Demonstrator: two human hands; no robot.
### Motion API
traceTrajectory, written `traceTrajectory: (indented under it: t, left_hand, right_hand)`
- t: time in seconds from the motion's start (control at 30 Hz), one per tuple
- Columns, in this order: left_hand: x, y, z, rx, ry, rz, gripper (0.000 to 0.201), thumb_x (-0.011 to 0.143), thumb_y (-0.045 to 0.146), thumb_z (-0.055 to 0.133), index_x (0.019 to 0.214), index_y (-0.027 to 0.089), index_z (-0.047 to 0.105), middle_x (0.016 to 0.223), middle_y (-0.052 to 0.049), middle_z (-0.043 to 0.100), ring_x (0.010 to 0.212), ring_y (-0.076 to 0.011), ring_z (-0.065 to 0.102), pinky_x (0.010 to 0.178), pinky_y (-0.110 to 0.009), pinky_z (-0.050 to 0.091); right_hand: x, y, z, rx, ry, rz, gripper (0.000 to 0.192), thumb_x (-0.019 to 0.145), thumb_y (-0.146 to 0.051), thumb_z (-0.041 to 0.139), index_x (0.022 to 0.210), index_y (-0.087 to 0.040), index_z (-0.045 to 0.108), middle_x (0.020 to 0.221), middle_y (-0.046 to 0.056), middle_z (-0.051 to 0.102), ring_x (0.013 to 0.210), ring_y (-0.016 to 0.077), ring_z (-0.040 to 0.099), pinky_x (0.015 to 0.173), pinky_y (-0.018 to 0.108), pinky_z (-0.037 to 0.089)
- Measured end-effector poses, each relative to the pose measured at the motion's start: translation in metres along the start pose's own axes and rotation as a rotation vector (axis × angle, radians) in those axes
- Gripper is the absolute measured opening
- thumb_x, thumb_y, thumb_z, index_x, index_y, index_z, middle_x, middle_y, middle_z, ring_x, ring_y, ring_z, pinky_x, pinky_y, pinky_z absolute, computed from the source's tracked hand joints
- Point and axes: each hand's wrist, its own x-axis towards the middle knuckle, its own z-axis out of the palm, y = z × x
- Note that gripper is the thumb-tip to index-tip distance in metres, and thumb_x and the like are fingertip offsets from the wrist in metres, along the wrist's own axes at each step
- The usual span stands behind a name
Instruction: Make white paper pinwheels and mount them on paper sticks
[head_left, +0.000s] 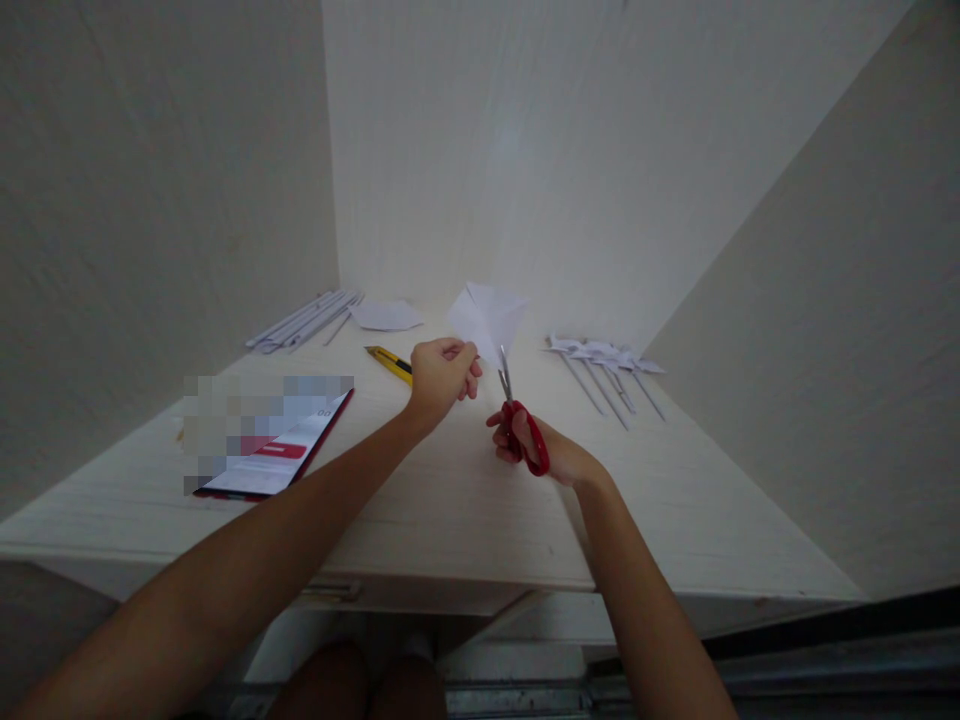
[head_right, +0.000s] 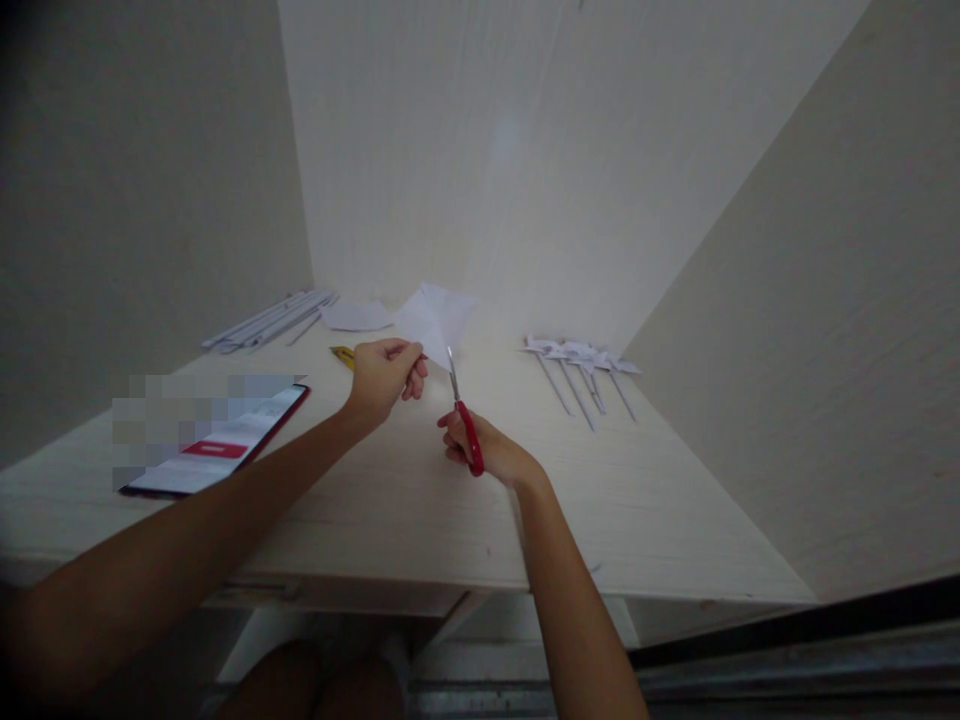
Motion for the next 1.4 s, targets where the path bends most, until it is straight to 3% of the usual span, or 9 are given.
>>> traceTrajectory:
  t: [0.87,1.4]
  left_hand:
    - [-0.0041,-0.0022,0.0036,0.029,-0.054,0.0,0.025,0.073,0.011,0.047,0.048,0.015,0.044,0.038,0.005,0.048,0.022,-0.0042,0.04,0.023,-0.016,0.021]
    - [-0.0049,-0.0023,0.0014,0.144,-0.046,0.087,0.025,0.071,0.015,0.048,0.046,0.015,0.043,0.036,0.006,0.045,0.024,-0.0034,0.038,0.025,-0.015,0.023]
  right_hand:
    - [-0.0001,-0.003,0.0017,0.001,0.041,0.015,0.061,0.074,-0.07,0.036,0.096,-0.013,0.044,0.064,-0.003,0.037,0.052,0.0074,0.037,0.045,0.023,0.022]
    - [0.0022,-0.0021,0.0003,0.008,0.031,0.022,0.059,0.076,-0.069,0.032,0.09,-0.013,0.044,0.061,-0.004,0.036,0.049,0.0064,0.035,0.045,0.023,0.019]
